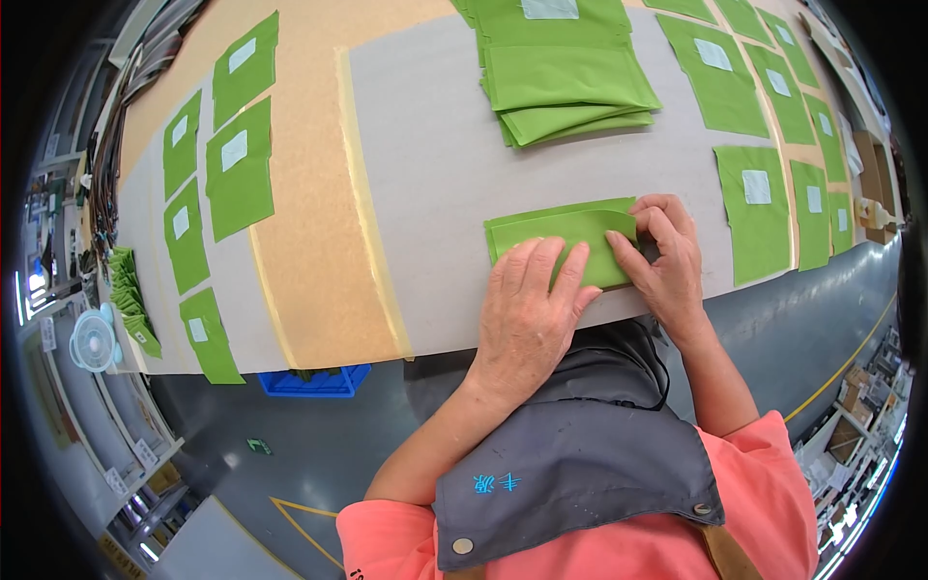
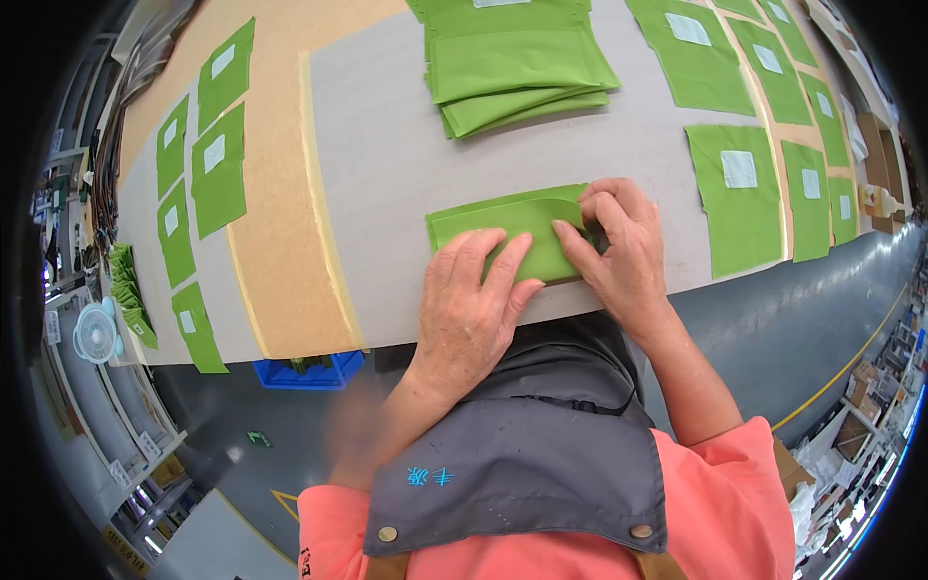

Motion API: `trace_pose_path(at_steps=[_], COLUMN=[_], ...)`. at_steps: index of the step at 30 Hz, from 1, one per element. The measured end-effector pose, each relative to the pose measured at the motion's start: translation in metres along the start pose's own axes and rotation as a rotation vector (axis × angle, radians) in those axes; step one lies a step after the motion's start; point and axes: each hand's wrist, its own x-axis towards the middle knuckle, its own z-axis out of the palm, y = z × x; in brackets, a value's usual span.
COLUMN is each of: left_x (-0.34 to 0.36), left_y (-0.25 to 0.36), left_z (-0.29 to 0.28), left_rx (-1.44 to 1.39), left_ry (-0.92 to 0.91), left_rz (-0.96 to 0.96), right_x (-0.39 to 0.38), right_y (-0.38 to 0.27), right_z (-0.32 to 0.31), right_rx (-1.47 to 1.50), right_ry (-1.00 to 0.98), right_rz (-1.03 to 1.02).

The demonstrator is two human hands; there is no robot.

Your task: Applying glue to green fabric pieces and folding them on a work table.

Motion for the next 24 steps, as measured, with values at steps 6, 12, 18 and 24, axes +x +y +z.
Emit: trace_pose_path(at_steps=[6, 12, 18, 24], left_x=[0.000, 0.002, 0.000, 0.002], left_y=[0.001, 0.001, 0.001, 0.004], left_z=[0.000, -0.001, -0.002, -0.005], left_rx=[-0.013, -0.045, 0.018, 0.049], left_ry=[-0.020, -0.059, -0.110, -0.138], left_rz=[-0.005, -0.005, -0.006, -0.009], right_x=[0.001, 0.001, 0.004, -0.010], right_y=[-0.001, 0.002, 0.005, 0.016], right_z=[-0.002, -0.005, -0.016, -0.020], right_rx=[-0.016, -0.037, 0.105, 0.017], right_ry=[0.011, -0.009, -0.034, 0.082], right_rz=[-0.013, -0.006, 0.077, -0.165])
